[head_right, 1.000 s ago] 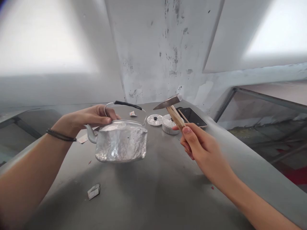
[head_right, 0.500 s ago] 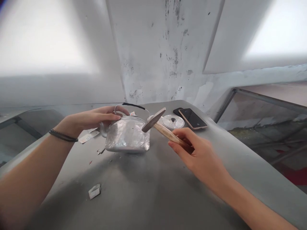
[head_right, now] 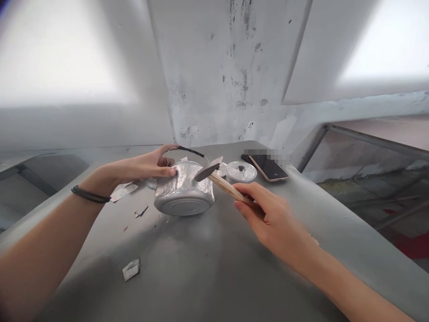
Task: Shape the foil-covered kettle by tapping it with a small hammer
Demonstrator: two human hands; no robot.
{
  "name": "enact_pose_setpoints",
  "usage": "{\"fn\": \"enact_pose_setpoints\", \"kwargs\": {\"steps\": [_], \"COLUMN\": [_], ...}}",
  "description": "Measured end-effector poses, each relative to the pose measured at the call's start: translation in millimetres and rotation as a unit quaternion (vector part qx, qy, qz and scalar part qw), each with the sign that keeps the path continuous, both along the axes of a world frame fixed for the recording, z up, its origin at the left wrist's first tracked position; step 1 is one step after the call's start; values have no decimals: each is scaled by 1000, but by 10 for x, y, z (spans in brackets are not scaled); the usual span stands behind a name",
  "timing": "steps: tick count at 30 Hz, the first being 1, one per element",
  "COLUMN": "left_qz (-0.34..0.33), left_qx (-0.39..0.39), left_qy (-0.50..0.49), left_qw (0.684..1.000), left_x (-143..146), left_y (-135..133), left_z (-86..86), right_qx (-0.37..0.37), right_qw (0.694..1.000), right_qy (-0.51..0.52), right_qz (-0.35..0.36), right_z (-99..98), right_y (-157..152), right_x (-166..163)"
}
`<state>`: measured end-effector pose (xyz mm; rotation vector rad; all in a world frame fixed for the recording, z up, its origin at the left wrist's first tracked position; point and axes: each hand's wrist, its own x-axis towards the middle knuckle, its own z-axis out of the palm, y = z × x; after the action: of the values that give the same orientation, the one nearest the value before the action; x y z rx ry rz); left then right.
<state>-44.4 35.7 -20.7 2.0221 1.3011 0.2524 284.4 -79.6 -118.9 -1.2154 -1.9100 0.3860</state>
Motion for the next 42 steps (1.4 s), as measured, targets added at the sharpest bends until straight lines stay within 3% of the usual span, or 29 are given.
{"fn": "enact_pose_setpoints", "kwargs": {"steps": [4, 9, 16, 21, 25, 31, 36, 42], "left_qz": [-5, -2, 48, 25, -33, -55, -52, -44], "left_qx": [14, 64, 102, 108, 118, 121, 149, 98], "left_qy": [27, 33, 39, 44, 27, 72, 96, 106], "left_qw": [1000, 997, 993, 993, 992, 988, 983, 988], "left_x": [85, 134, 137, 172, 180, -51, -134, -37], "left_y": [-83, -95, -75, -101, -117, -140, -279, -356], "left_z": [70, 97, 89, 94, 108, 224, 345, 367], "right_qx": [-13, -97, -59, 3, 44, 30, 12, 19], "right_qw": [1000, 995, 995, 996, 996, 988, 993, 996], "right_qy": [1, -5, -57, -74, -48, 41, 31, -1], "right_qz": [-6, -16, -62, -45, -59, -143, -115, -87], "right_z": [-12, -30, -59, -51, 11, 67, 41, 36], "right_y": [5, 78, 133, 115, 51, 32, 42, 26], "right_x": [32, 94, 138, 133, 96, 101, 85, 64]}}
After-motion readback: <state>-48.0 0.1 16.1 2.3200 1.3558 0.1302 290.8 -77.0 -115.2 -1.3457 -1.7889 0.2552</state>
